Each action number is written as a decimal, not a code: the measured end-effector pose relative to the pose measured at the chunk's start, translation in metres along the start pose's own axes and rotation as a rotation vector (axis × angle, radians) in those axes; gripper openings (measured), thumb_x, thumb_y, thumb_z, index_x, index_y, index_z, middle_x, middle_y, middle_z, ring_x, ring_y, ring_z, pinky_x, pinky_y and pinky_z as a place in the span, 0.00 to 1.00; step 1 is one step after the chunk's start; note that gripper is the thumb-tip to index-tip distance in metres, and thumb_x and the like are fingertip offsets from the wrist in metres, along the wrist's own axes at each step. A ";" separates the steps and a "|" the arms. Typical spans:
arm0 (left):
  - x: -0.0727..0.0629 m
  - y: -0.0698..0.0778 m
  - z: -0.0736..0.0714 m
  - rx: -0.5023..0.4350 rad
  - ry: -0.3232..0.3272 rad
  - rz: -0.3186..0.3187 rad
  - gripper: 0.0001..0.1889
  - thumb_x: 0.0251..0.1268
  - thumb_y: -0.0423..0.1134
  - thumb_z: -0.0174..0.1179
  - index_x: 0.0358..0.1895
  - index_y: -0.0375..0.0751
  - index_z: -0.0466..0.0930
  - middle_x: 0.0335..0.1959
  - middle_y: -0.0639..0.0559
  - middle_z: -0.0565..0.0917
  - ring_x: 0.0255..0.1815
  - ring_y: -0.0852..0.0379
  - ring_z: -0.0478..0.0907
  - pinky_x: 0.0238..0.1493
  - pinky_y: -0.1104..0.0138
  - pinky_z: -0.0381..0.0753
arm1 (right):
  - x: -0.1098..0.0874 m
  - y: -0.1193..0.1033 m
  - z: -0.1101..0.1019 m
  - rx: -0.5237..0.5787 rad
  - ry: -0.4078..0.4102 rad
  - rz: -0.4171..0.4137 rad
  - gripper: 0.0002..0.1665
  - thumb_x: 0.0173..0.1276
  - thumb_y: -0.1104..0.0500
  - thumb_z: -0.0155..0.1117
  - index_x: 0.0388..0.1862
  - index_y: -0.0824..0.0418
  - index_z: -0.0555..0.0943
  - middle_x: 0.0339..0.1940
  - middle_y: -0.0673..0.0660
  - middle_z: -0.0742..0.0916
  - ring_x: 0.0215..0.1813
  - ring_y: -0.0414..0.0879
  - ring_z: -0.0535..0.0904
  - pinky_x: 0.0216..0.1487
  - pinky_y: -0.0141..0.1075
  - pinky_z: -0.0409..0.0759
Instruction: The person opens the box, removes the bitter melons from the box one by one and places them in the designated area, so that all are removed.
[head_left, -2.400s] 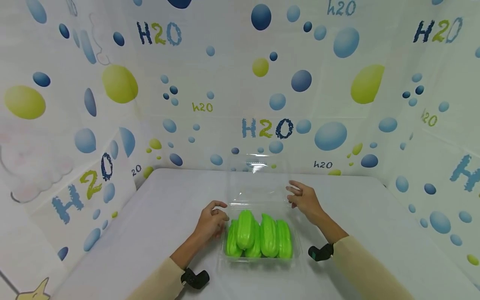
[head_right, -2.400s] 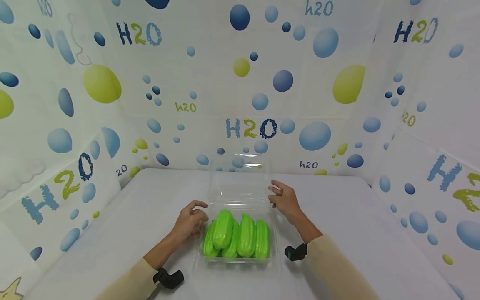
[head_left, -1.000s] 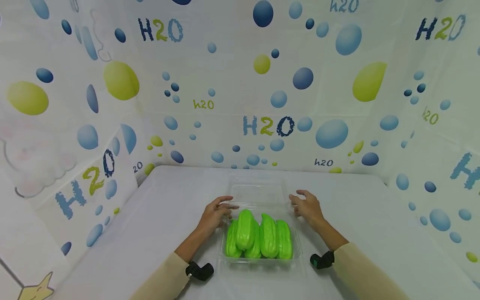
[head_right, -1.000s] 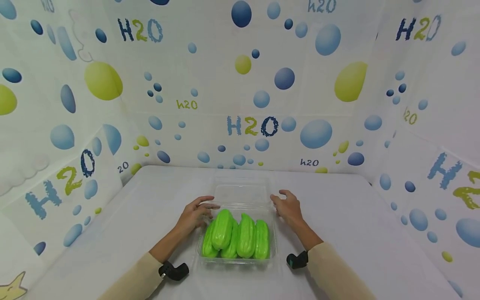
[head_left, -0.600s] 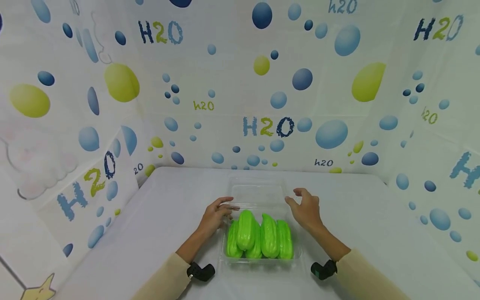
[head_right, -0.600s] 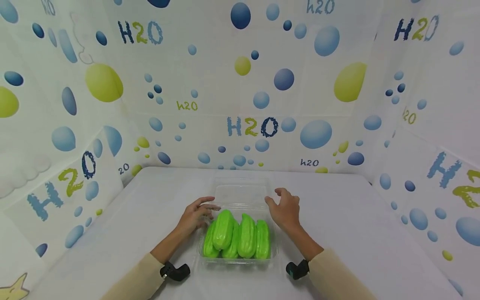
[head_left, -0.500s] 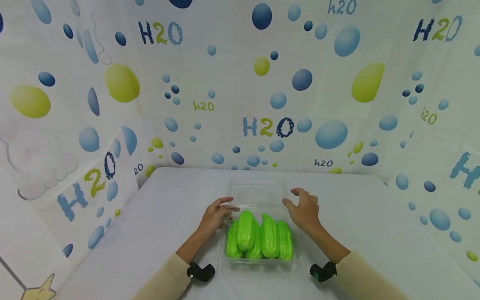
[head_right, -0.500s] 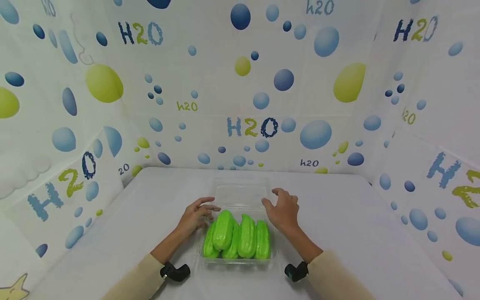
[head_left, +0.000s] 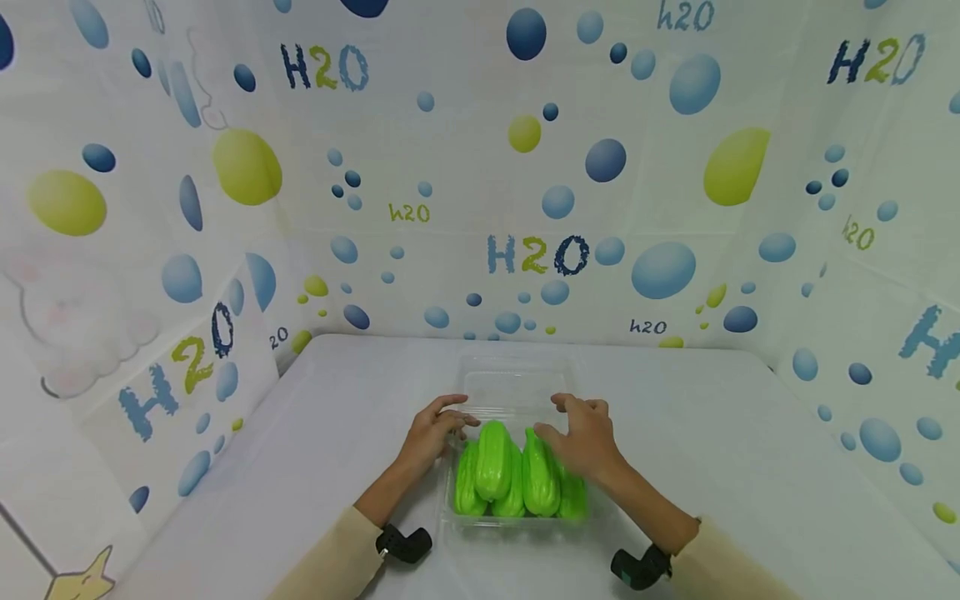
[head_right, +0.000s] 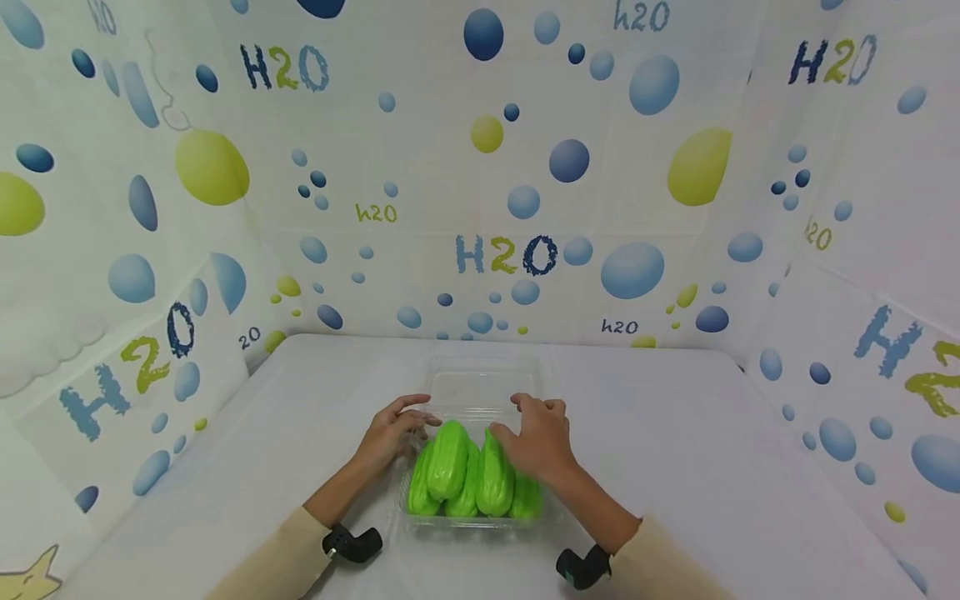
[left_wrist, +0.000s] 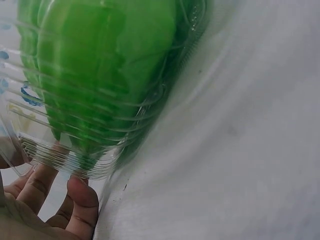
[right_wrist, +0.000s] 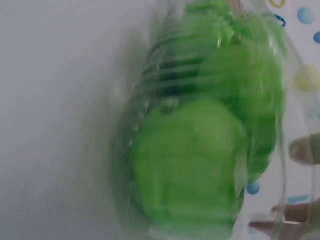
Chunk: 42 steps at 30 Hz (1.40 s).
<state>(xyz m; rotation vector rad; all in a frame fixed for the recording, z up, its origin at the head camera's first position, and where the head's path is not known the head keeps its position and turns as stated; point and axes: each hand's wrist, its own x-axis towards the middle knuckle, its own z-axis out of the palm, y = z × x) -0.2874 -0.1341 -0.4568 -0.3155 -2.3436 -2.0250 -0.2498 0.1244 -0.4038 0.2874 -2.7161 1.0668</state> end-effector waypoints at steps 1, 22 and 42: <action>0.000 0.001 0.000 -0.002 0.000 0.000 0.22 0.74 0.32 0.50 0.69 0.35 0.71 0.46 0.42 0.89 0.34 0.56 0.79 0.22 0.70 0.68 | -0.002 -0.003 0.001 -0.007 -0.015 0.004 0.33 0.69 0.51 0.68 0.67 0.66 0.76 0.60 0.65 0.83 0.68 0.65 0.64 0.63 0.63 0.67; 0.000 0.000 0.000 -0.009 0.007 -0.034 0.22 0.75 0.33 0.50 0.70 0.37 0.72 0.46 0.43 0.89 0.36 0.55 0.78 0.24 0.69 0.70 | -0.030 -0.017 0.013 -0.153 -0.182 -0.049 0.39 0.70 0.44 0.64 0.69 0.70 0.73 0.58 0.67 0.84 0.66 0.69 0.70 0.60 0.65 0.72; -0.001 0.001 0.001 -0.014 0.006 -0.021 0.22 0.75 0.33 0.51 0.70 0.35 0.72 0.47 0.42 0.89 0.36 0.54 0.79 0.24 0.69 0.70 | -0.029 -0.011 0.024 -0.105 -0.109 -0.119 0.30 0.69 0.58 0.56 0.66 0.74 0.73 0.34 0.55 0.81 0.57 0.62 0.70 0.55 0.57 0.70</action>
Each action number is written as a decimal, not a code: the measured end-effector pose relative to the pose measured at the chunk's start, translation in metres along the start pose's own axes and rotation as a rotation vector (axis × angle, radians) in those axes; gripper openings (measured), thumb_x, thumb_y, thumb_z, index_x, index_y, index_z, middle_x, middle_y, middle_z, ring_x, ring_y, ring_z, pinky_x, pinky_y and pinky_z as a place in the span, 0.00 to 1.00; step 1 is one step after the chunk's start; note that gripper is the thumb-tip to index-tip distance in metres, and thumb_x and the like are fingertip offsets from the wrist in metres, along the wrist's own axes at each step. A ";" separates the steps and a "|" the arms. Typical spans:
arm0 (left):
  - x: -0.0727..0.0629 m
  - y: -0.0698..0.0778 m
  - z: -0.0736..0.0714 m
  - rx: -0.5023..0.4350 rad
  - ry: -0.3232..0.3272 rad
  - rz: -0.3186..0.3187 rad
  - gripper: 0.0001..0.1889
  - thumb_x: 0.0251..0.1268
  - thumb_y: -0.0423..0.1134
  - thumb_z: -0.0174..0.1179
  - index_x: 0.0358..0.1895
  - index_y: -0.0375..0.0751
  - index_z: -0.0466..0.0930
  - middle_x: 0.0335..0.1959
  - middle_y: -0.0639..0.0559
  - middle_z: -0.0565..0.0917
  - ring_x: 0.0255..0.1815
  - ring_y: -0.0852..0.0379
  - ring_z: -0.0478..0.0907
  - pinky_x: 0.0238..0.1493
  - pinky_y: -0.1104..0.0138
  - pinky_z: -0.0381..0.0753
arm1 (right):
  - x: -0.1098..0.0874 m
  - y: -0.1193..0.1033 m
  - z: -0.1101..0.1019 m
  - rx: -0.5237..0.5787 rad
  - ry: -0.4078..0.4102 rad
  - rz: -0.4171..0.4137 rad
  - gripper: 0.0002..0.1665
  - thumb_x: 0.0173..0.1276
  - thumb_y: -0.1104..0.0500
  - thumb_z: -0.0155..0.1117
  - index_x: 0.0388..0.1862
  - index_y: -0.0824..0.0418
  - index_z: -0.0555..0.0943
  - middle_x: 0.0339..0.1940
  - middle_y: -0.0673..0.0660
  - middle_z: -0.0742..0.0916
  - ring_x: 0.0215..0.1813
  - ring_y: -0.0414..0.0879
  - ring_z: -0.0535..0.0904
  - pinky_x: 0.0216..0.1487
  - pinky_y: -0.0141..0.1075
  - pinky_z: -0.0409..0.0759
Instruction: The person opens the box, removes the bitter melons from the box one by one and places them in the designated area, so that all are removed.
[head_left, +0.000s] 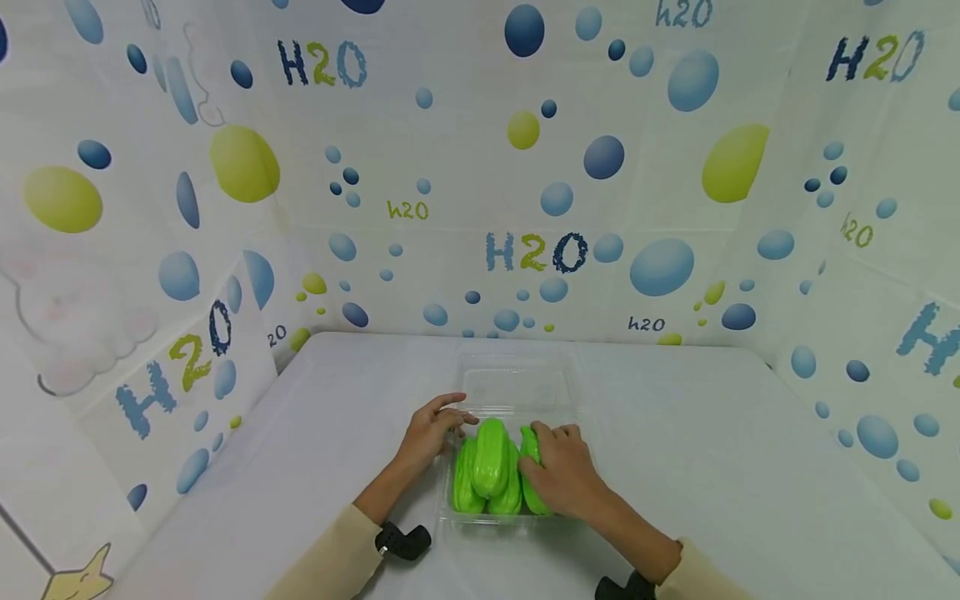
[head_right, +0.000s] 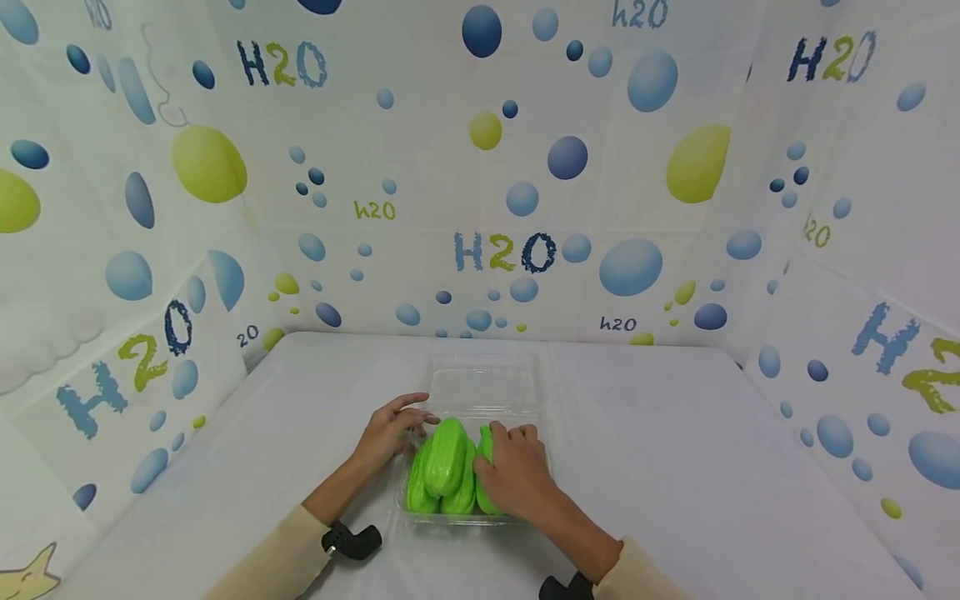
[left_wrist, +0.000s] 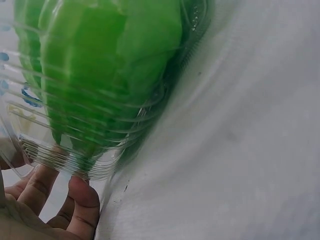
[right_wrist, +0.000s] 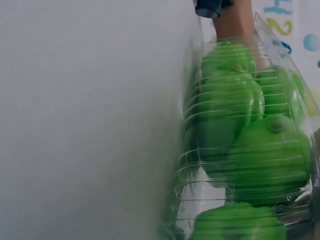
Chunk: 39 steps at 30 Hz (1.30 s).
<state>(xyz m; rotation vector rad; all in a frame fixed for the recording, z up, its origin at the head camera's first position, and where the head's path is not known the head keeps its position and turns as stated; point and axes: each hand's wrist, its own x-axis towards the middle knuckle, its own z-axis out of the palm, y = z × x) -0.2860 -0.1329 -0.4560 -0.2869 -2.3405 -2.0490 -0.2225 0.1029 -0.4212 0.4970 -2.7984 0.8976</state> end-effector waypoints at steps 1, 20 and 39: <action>0.000 0.000 0.000 -0.001 0.000 0.000 0.22 0.75 0.33 0.51 0.69 0.35 0.72 0.47 0.42 0.89 0.36 0.54 0.79 0.24 0.69 0.70 | 0.000 0.000 -0.001 0.026 -0.002 0.004 0.30 0.69 0.58 0.56 0.66 0.74 0.73 0.34 0.54 0.81 0.58 0.62 0.70 0.54 0.57 0.71; 0.001 0.001 -0.001 0.014 -0.014 -0.001 0.23 0.75 0.34 0.50 0.71 0.36 0.71 0.47 0.42 0.89 0.36 0.55 0.79 0.27 0.69 0.73 | 0.001 0.001 -0.019 0.390 0.016 0.085 0.32 0.74 0.54 0.56 0.74 0.63 0.70 0.42 0.55 0.83 0.31 0.43 0.73 0.38 0.37 0.75; -0.001 0.001 -0.001 0.017 -0.001 -0.009 0.23 0.75 0.34 0.50 0.70 0.38 0.71 0.47 0.43 0.89 0.38 0.53 0.79 0.29 0.67 0.74 | 0.009 0.015 -0.054 0.611 0.085 0.221 0.34 0.78 0.54 0.53 0.80 0.60 0.62 0.80 0.59 0.65 0.80 0.54 0.57 0.77 0.54 0.57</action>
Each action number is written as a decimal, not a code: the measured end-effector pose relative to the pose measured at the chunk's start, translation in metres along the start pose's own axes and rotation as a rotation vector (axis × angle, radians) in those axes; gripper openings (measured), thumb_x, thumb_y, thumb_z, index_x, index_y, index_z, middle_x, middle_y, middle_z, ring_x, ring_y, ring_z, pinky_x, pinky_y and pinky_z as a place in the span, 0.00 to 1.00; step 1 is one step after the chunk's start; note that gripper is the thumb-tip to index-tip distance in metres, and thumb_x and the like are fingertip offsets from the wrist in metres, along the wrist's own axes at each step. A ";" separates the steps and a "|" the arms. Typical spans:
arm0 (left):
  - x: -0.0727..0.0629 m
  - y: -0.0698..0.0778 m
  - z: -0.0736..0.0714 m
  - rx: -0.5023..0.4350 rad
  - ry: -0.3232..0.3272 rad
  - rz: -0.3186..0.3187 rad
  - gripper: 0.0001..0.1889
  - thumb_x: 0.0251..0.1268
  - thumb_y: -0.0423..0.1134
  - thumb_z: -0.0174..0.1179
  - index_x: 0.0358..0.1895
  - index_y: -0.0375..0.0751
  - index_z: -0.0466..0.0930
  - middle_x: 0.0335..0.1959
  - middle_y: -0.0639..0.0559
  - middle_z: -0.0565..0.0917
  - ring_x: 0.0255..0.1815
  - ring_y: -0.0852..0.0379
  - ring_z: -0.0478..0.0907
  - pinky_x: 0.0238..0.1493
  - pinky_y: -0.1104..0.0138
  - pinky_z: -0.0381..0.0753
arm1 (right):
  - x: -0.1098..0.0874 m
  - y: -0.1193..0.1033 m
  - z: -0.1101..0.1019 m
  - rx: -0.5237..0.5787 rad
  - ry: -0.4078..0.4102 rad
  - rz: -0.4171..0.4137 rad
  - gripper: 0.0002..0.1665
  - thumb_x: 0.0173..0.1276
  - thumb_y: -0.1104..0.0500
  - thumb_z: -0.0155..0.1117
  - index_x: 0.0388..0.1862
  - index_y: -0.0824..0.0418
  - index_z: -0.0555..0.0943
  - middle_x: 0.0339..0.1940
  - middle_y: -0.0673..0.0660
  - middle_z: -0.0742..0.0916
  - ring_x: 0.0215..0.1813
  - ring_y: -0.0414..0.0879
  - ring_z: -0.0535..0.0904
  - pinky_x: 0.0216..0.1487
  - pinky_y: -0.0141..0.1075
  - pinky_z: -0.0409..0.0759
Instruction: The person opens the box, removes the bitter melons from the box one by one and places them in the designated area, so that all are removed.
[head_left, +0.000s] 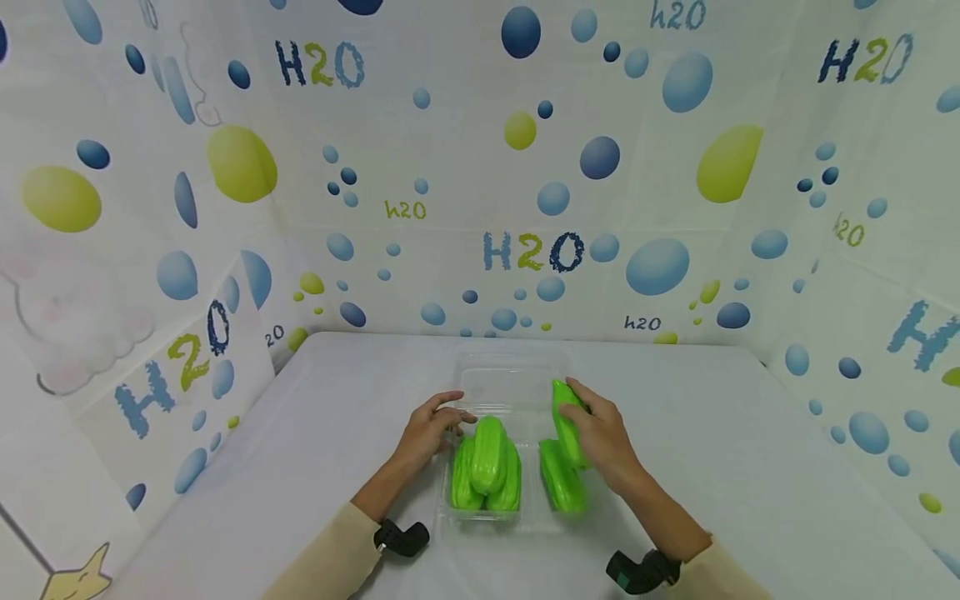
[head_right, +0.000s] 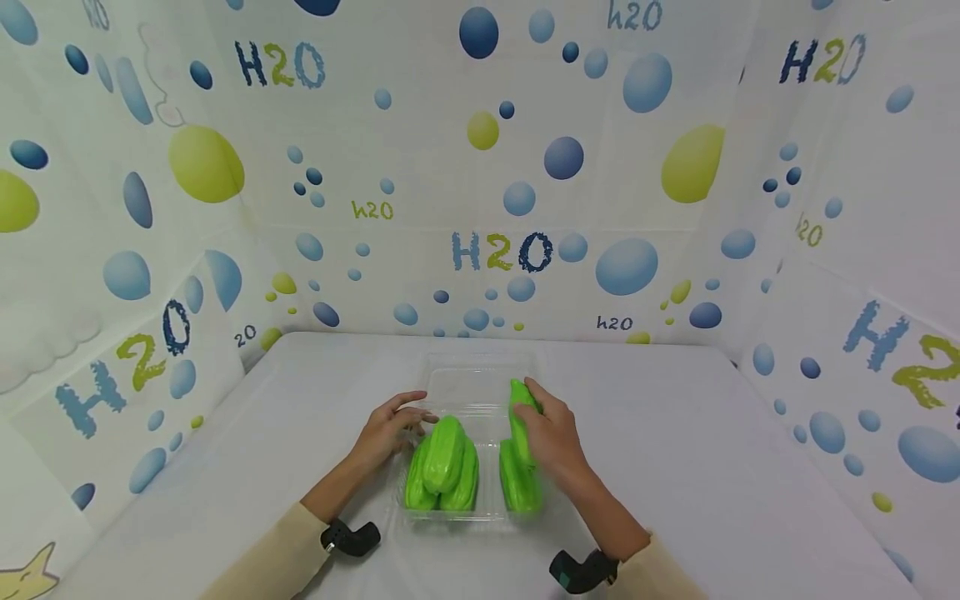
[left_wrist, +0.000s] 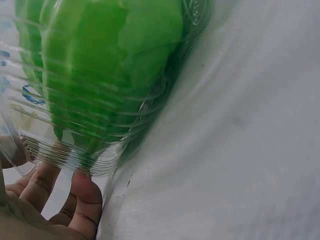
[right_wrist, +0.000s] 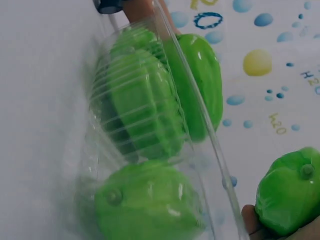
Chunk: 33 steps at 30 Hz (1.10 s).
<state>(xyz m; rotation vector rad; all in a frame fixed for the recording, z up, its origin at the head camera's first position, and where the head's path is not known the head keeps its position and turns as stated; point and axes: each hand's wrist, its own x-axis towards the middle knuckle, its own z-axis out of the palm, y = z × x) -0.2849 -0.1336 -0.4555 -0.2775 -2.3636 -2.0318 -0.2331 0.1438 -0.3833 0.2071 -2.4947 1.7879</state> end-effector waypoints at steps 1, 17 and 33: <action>0.000 0.000 0.000 0.000 0.000 0.000 0.23 0.75 0.33 0.50 0.70 0.38 0.71 0.47 0.42 0.89 0.38 0.53 0.79 0.28 0.67 0.73 | 0.000 0.001 -0.001 -0.001 0.003 0.005 0.34 0.79 0.54 0.53 0.80 0.60 0.62 0.80 0.58 0.65 0.80 0.53 0.58 0.77 0.53 0.57; 0.001 -0.002 0.000 0.007 -0.005 -0.006 0.22 0.76 0.35 0.50 0.70 0.39 0.72 0.47 0.45 0.89 0.38 0.54 0.79 0.28 0.67 0.72 | -0.001 0.018 -0.022 -0.141 0.119 0.018 0.31 0.80 0.50 0.51 0.78 0.54 0.67 0.35 0.59 0.77 0.25 0.45 0.67 0.34 0.40 0.72; 0.001 0.001 0.000 0.000 -0.007 -0.011 0.23 0.76 0.36 0.50 0.71 0.40 0.71 0.48 0.43 0.89 0.40 0.51 0.79 0.30 0.66 0.73 | 0.007 0.039 -0.040 -0.102 0.145 0.113 0.32 0.80 0.50 0.51 0.79 0.57 0.65 0.67 0.63 0.77 0.39 0.46 0.72 0.38 0.37 0.74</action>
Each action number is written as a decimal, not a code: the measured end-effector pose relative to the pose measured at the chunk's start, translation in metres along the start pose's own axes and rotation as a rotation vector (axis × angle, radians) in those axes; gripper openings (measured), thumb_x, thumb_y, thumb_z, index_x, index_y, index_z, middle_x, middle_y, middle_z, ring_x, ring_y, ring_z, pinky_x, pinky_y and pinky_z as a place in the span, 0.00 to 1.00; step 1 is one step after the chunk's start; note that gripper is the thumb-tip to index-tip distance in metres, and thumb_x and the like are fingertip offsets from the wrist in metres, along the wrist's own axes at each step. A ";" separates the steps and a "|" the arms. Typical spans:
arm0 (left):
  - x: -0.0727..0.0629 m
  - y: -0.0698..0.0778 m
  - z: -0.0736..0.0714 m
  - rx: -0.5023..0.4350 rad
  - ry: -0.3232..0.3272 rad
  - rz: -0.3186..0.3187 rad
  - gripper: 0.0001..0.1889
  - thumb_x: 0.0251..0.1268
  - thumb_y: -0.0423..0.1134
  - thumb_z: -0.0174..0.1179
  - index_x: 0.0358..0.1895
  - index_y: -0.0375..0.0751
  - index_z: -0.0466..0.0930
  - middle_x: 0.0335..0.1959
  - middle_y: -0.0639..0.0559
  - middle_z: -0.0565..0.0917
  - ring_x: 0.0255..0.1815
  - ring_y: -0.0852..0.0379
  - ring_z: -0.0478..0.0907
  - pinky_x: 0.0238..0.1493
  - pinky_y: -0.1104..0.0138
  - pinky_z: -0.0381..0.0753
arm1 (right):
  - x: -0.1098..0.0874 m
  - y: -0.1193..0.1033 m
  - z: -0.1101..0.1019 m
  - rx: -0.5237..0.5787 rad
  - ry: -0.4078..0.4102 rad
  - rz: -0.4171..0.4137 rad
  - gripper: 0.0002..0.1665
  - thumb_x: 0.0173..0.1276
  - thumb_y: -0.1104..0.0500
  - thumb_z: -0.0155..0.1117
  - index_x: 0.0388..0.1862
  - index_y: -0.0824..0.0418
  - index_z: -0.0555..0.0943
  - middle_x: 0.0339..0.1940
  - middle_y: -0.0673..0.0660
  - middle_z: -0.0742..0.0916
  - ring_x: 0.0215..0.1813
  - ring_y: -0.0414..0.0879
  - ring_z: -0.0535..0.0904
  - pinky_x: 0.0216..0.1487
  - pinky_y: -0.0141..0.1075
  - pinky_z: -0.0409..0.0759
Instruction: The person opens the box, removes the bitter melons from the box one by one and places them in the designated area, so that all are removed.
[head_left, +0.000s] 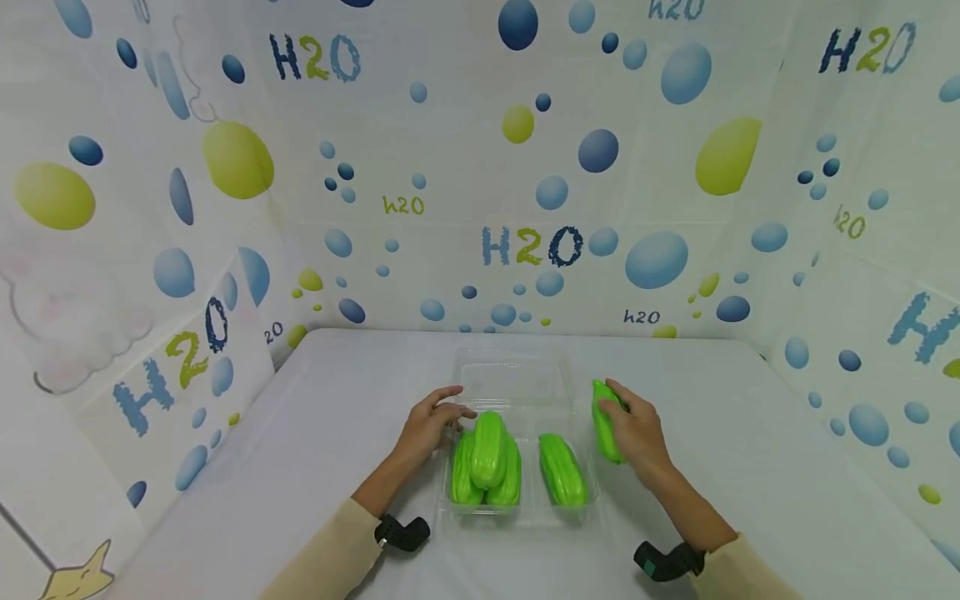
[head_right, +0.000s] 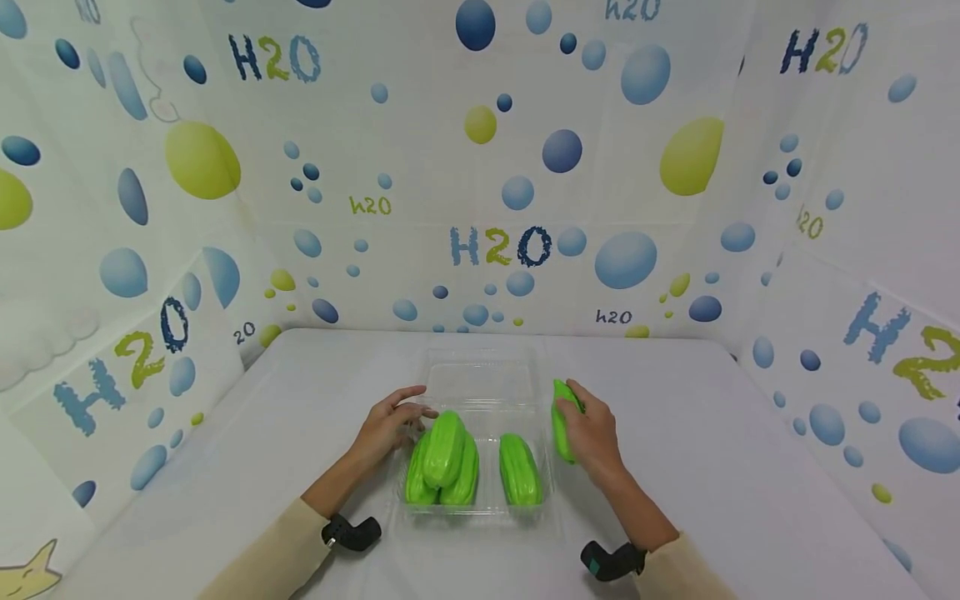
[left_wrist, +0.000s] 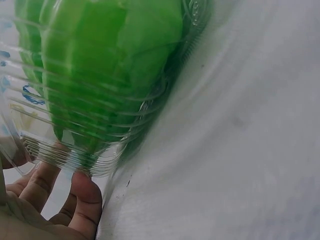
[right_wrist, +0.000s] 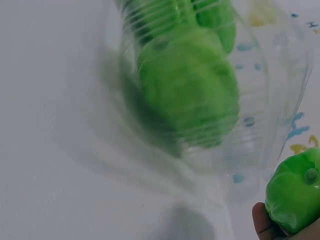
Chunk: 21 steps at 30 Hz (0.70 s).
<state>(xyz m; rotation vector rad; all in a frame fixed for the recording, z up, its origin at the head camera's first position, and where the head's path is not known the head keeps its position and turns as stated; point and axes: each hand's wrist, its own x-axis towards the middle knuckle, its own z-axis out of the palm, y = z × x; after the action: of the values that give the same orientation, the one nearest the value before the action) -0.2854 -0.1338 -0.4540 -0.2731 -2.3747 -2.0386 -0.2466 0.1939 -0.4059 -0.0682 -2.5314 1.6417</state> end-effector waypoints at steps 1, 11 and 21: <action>0.000 0.000 0.000 0.000 0.000 0.001 0.23 0.77 0.36 0.50 0.71 0.40 0.71 0.48 0.43 0.89 0.40 0.51 0.79 0.30 0.66 0.73 | 0.001 0.002 0.000 0.001 -0.002 0.009 0.32 0.80 0.50 0.51 0.79 0.57 0.65 0.68 0.63 0.77 0.39 0.45 0.72 0.39 0.36 0.74; -0.001 0.000 0.000 -0.007 0.004 -0.002 0.23 0.76 0.37 0.51 0.71 0.40 0.71 0.48 0.43 0.89 0.40 0.51 0.79 0.29 0.66 0.74 | 0.009 0.029 0.003 -0.047 0.000 0.069 0.33 0.78 0.52 0.51 0.78 0.62 0.65 0.69 0.67 0.76 0.38 0.48 0.72 0.37 0.38 0.73; -0.001 0.002 0.002 0.003 0.020 -0.014 0.23 0.77 0.35 0.50 0.72 0.37 0.70 0.49 0.39 0.88 0.43 0.43 0.79 0.30 0.65 0.73 | 0.012 0.039 0.003 -0.158 0.021 0.055 0.34 0.75 0.52 0.58 0.76 0.62 0.69 0.73 0.66 0.74 0.61 0.56 0.74 0.49 0.40 0.72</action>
<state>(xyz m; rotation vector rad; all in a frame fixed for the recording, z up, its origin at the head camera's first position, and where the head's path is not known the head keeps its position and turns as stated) -0.2842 -0.1317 -0.4520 -0.2350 -2.3745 -2.0341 -0.2604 0.2081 -0.4421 -0.1707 -2.6615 1.4478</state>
